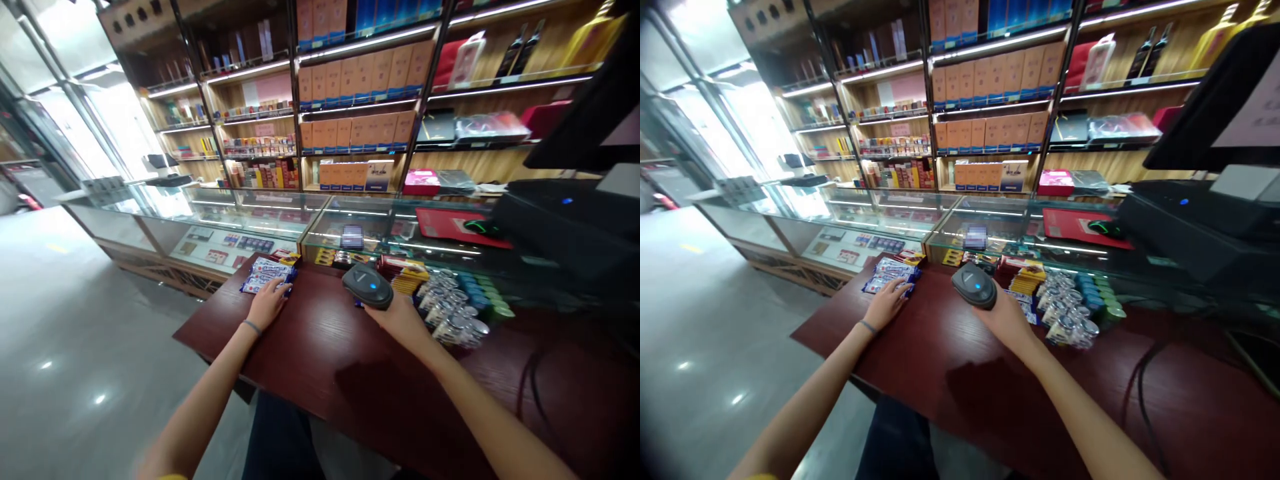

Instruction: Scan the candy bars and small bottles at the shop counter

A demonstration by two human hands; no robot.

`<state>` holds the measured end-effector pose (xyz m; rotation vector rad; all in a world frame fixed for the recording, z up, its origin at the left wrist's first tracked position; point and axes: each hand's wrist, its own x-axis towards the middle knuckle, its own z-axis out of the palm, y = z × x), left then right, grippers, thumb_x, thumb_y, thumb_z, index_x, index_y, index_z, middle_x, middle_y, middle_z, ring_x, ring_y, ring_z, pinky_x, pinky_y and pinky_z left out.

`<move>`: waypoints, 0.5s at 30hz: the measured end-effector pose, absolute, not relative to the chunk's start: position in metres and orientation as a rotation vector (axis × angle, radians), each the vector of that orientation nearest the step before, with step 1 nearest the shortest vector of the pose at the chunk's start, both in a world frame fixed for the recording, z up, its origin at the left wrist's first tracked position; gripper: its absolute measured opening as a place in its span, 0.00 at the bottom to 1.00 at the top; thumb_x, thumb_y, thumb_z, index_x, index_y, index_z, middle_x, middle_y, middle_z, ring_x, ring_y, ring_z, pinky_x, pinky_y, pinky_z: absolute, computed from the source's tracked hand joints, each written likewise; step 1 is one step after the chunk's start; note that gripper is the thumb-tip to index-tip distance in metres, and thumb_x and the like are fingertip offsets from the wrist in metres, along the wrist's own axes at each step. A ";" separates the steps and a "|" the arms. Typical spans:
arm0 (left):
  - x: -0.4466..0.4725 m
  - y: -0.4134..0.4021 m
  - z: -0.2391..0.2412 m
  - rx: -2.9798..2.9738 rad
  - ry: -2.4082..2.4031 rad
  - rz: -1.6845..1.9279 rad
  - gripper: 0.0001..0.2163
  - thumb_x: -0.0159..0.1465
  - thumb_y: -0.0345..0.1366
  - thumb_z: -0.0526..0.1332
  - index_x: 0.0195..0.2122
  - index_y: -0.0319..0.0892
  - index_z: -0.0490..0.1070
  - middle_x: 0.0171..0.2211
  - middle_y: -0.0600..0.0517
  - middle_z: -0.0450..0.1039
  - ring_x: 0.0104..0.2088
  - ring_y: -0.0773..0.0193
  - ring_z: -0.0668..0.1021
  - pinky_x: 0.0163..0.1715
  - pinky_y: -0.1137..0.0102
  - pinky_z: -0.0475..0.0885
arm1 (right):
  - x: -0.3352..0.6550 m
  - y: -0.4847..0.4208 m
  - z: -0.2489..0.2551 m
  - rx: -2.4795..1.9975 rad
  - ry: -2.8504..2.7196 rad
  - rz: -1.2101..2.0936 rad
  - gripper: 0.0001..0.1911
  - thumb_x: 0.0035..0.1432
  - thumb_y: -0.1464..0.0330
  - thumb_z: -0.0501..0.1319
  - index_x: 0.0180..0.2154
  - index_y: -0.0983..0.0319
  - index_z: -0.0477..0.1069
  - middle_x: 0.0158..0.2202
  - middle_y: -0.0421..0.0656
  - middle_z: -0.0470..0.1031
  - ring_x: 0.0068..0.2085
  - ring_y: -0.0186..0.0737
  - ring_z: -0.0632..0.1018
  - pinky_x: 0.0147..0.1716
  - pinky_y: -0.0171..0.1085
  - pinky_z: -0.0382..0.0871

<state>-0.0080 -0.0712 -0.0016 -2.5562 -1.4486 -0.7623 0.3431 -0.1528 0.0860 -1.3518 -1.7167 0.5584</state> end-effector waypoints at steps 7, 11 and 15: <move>-0.044 -0.073 -0.015 -2.370 -1.647 -0.827 0.14 0.66 0.35 0.57 0.52 0.47 0.73 0.53 0.43 0.70 0.54 0.50 0.73 0.55 0.56 0.69 | 0.314 -0.159 0.060 -1.386 -1.836 0.635 0.22 0.50 0.66 0.64 0.49 0.57 0.70 0.42 0.46 0.82 0.48 0.55 0.80 0.47 0.48 0.72; -0.045 -0.071 -0.018 -2.383 -1.702 -0.820 0.12 0.67 0.35 0.57 0.50 0.46 0.74 0.49 0.44 0.72 0.51 0.52 0.74 0.54 0.58 0.69 | 0.308 -0.162 0.048 -1.383 -1.896 0.666 0.22 0.52 0.65 0.63 0.50 0.56 0.70 0.43 0.45 0.82 0.49 0.54 0.80 0.47 0.47 0.73; -0.046 -0.072 -0.017 -2.404 -1.731 -0.802 0.11 0.67 0.37 0.58 0.48 0.46 0.74 0.45 0.45 0.73 0.48 0.53 0.74 0.52 0.59 0.69 | 0.307 -0.163 0.043 -1.412 -1.919 0.665 0.24 0.51 0.65 0.63 0.52 0.56 0.69 0.43 0.46 0.82 0.51 0.56 0.79 0.48 0.48 0.72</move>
